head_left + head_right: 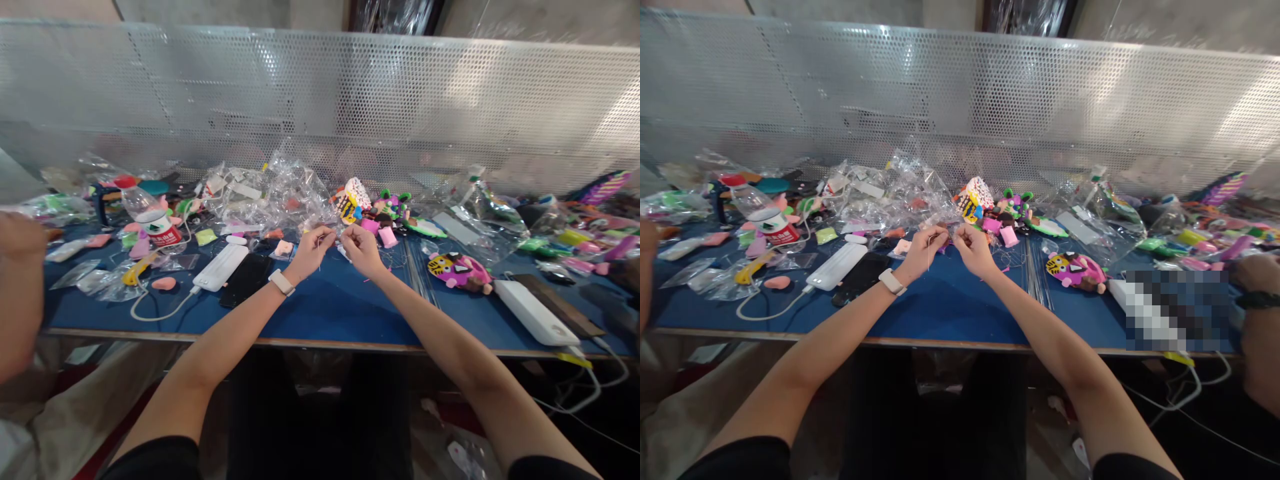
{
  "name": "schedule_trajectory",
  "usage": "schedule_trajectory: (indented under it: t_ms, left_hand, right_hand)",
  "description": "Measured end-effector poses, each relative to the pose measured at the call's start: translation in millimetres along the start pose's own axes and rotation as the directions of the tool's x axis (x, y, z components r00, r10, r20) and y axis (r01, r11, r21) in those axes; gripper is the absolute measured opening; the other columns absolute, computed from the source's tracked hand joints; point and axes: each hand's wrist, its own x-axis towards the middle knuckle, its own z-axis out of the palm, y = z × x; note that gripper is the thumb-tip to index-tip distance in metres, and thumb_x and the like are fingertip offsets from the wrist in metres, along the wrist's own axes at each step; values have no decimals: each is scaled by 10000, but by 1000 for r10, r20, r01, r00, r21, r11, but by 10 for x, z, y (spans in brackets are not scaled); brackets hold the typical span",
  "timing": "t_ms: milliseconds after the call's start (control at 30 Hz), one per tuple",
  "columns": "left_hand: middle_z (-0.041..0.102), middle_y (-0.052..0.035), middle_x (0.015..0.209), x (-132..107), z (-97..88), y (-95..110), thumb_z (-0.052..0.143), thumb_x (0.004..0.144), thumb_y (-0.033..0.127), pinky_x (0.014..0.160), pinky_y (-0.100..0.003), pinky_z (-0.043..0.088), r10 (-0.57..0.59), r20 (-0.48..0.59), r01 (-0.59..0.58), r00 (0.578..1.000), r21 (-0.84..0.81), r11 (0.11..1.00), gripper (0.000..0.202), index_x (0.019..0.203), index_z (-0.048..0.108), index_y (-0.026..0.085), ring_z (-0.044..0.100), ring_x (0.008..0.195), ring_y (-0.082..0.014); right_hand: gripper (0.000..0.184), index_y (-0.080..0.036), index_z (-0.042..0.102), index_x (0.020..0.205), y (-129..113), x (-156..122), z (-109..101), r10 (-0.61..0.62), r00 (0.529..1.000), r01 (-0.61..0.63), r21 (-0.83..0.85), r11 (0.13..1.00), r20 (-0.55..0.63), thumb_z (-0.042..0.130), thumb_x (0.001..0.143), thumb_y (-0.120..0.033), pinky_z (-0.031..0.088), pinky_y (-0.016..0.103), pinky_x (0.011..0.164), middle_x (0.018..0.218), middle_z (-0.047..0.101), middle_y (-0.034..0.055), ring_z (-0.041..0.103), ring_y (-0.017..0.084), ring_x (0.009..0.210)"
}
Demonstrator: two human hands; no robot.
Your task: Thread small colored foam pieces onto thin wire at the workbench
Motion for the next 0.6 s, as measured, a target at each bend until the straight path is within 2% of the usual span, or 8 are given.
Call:
schedule_trajectory:
  t_ms: [133,200,300,367,433,467,533,600]
  left_hand:
    - [575,-16,734,2,20,0,606,993,490,673,-283,420,-123,39,127,992,-139,982,373,798,638,174,519,693,-137]
    - [574,-14,735,1,35,-44,642,947,468,680,-274,430,-223,63,232,973,-249,940,352,755,622,174,530,712,-135]
    - [595,-21,754,2,41,-124,689,857,438,660,-262,450,-406,149,431,902,-391,813,299,748,613,169,563,728,-139]
    - [607,-32,771,5,34,-155,686,843,440,664,-278,483,-459,200,500,866,-389,774,296,758,604,169,595,742,-155]
    - [613,-39,796,11,23,-151,672,873,462,687,-298,506,-448,185,484,875,-352,801,306,799,611,171,615,767,-170]
    - [618,-41,822,14,18,-136,667,892,470,702,-304,510,-427,139,449,893,-330,830,303,848,624,174,618,782,-172]
    - [636,-52,914,14,4,-81,669,920,457,746,-319,514,-329,-38,312,943,-235,921,283,985,635,184,622,828,-178]
    - [638,-72,1017,-7,-13,-1,659,935,373,832,-362,521,-89,-259,95,962,8,995,231,1074,607,196,623,908,-201]
  right_hand:
    - [175,-227,516,772,-29,-15,6,-36,999,36,-31,999,20,566,930,-284,297,268,515,634,458,-41,388,112,536]
    - [169,-226,514,777,-36,-33,3,-50,998,52,-75,996,33,563,929,-280,298,269,518,629,453,-47,388,110,534]
    - [147,-224,523,792,-43,-65,-5,-81,995,90,-155,984,64,575,919,-278,300,266,523,614,432,-60,381,109,535]
    - [131,-223,533,808,-41,-75,-3,-95,991,110,-181,977,89,582,915,-280,303,265,527,608,425,-65,375,108,534]
    - [137,-224,533,811,-26,-62,6,-86,994,97,-179,979,72,579,923,-287,307,268,530,616,432,-61,380,111,540]
    - [145,-226,529,808,-11,-47,12,-71,997,77,-165,983,42,575,929,-292,310,270,531,624,439,-55,388,115,547]
    - [163,-231,514,798,36,-8,24,-32,999,27,-117,993,-39,569,935,-298,316,274,534,642,449,-44,400,122,559]
    - [164,-236,501,792,91,30,29,2,994,-9,-65,998,-113,564,934,-290,319,278,537,655,453,-38,404,127,562]
